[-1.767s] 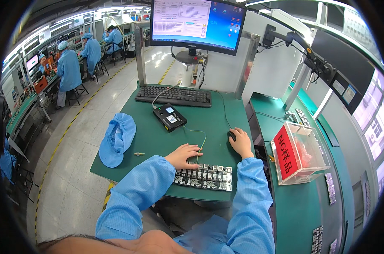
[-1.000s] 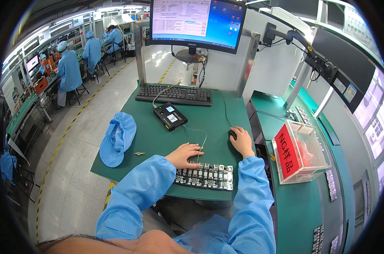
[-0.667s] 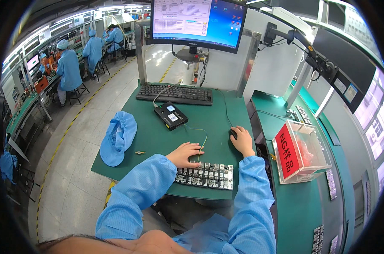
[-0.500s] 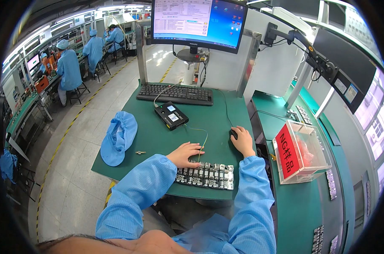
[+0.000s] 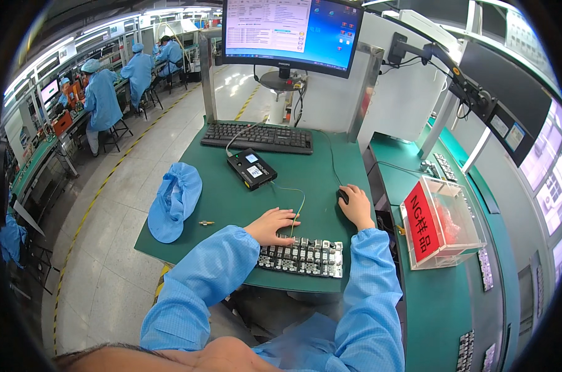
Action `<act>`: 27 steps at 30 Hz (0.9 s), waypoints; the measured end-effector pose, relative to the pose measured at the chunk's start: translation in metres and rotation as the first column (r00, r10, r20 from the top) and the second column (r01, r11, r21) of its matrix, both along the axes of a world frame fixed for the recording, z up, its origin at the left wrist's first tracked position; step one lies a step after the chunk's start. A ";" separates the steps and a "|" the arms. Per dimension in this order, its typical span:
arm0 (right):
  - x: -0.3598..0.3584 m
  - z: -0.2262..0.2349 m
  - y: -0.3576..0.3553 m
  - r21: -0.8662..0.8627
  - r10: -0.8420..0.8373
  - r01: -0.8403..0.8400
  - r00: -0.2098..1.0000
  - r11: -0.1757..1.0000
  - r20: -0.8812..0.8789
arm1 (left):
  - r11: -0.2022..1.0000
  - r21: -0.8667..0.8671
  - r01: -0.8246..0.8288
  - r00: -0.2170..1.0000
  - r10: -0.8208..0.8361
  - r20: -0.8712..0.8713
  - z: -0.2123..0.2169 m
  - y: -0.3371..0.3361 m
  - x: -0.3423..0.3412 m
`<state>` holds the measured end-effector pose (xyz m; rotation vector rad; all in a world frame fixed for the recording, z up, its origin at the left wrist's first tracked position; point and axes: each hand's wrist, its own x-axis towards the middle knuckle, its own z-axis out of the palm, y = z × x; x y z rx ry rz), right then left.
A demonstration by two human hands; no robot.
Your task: The person tests electronic keyboard circuit boards by touching the switch sockets with a wired probe and clicking a computer mouse, setting tested boards aside on the desk and testing the next board.
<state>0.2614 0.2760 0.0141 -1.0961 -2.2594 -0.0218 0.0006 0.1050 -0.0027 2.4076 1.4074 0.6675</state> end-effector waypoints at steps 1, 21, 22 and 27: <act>0.000 0.000 0.000 0.000 0.000 0.000 1.000 1.000 0.000 | 1.000 0.001 0.000 1.000 0.000 0.001 0.000 0.000 0.000; 0.000 0.000 0.000 -0.011 -0.011 0.011 1.000 1.000 0.011 | 1.000 0.011 0.004 1.000 -0.004 0.004 0.000 -0.001 0.000; 0.000 -0.001 0.001 -0.011 -0.011 0.011 1.000 1.000 0.011 | 1.000 0.007 0.004 1.000 -0.004 0.004 0.000 0.000 -0.001; 0.000 -0.003 0.003 0.005 -0.003 0.003 1.000 1.000 0.009 | 1.000 -0.006 0.015 1.000 -0.015 -0.004 0.003 0.000 -0.001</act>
